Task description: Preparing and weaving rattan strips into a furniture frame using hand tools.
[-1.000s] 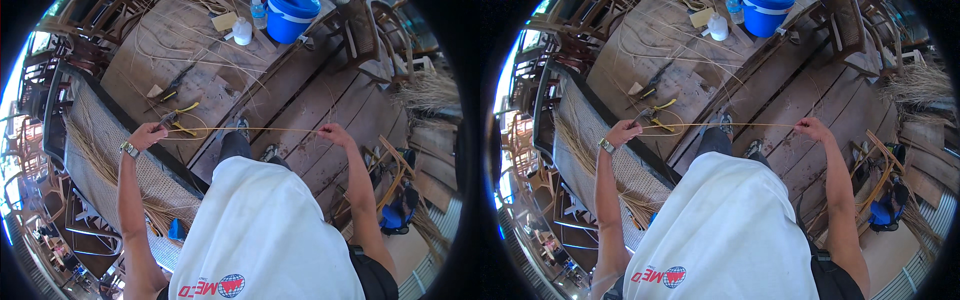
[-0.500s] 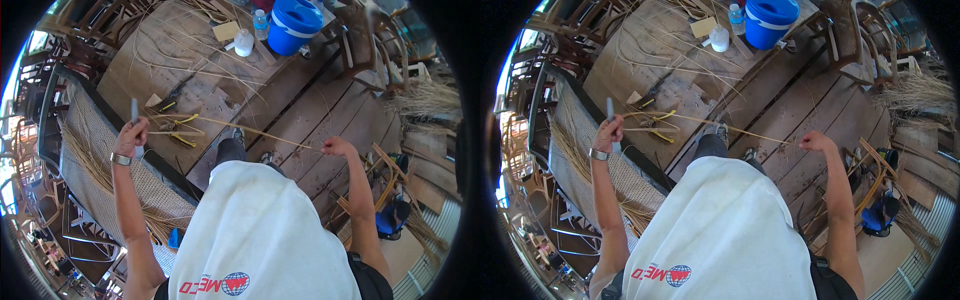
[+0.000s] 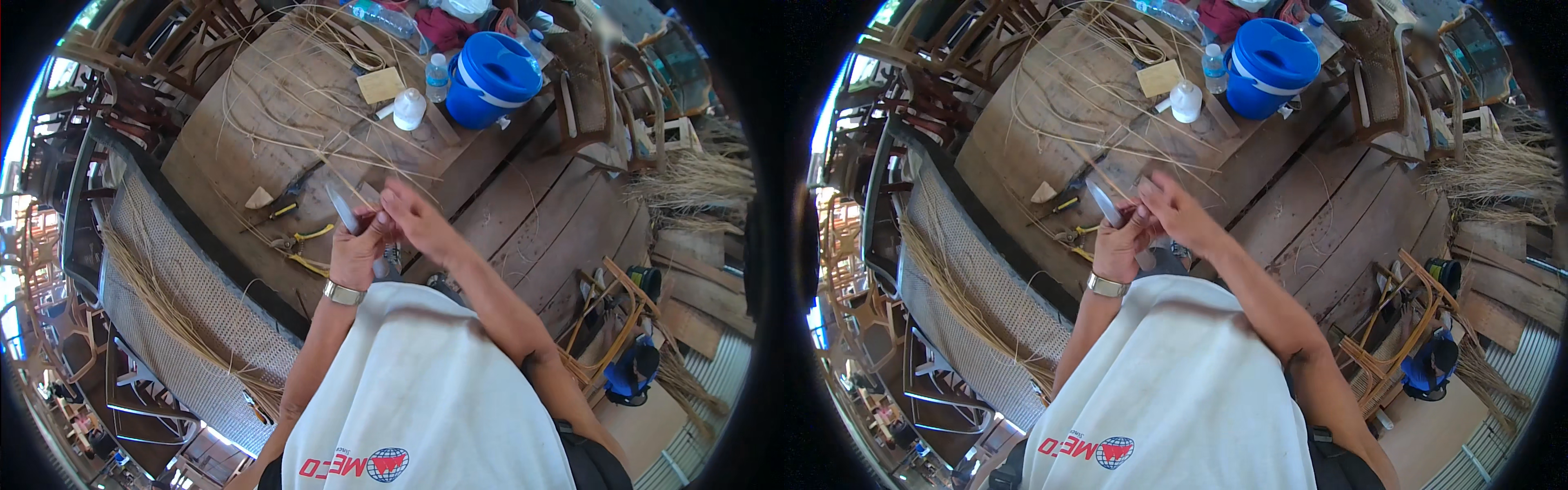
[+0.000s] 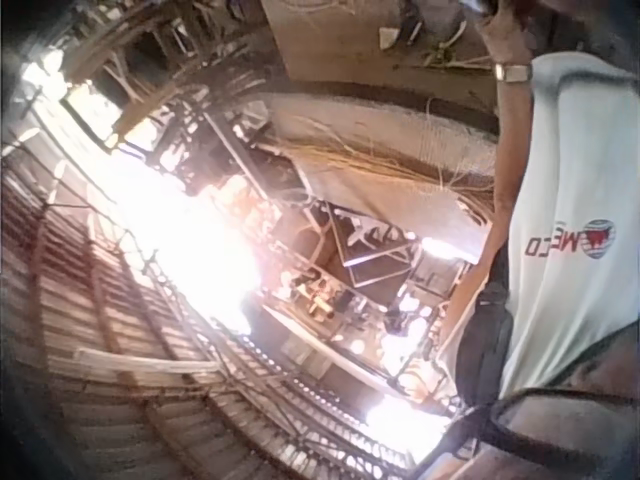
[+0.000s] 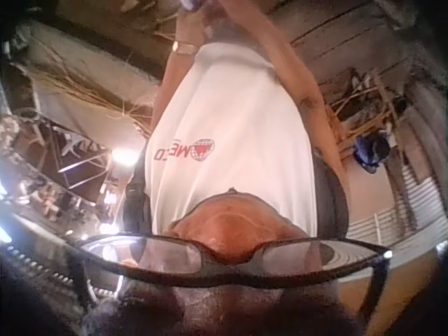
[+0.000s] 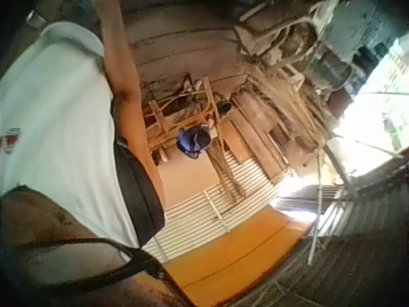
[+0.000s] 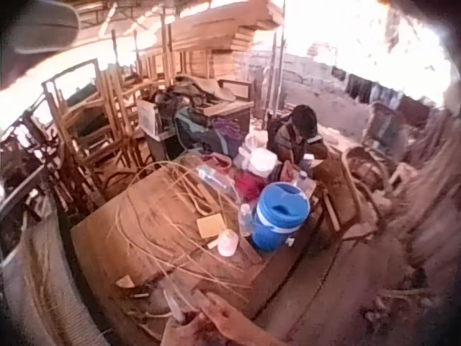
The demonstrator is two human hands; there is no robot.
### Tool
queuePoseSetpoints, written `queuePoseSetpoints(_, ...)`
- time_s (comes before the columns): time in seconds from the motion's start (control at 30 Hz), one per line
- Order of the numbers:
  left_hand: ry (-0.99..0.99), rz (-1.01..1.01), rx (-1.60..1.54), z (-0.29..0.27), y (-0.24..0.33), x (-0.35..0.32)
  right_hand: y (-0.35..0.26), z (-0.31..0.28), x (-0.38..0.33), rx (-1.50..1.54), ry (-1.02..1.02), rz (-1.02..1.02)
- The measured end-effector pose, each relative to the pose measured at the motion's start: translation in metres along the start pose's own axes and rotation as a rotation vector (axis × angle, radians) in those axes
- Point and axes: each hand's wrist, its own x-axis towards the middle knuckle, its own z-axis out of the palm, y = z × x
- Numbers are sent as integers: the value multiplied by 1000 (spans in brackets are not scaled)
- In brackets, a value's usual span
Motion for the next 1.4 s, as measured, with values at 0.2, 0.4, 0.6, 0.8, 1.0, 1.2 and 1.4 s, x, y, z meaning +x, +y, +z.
queuePoseSetpoints(0.2, 17, -265, 59, -33, 3, 24, 35, -43, -17, -65, -224, 30)
queuePoseSetpoints(0.4, 120, -91, -7, -81, 51, 77, 93, -155, -80, -366, 47, 254)
queuePoseSetpoints(0.6, 279, 264, 46, -154, 183, 116, 105, -216, -128, -285, 88, 307)
queuePoseSetpoints(0.8, 347, 465, 76, -231, 295, 108, 90, -256, -154, -438, 157, 383)
queuePoseSetpoints(1.0, 413, 542, 84, -253, 330, 90, 73, -310, -194, -780, 190, 489)
queuePoseSetpoints(1.2, 1013, 336, 1384, -326, 300, 107, 15, -245, -141, -821, 88, 349)
queuePoseSetpoints(1.4, -281, 103, 908, -69, 119, 84, -40, -139, -88, -457, -9, 221)
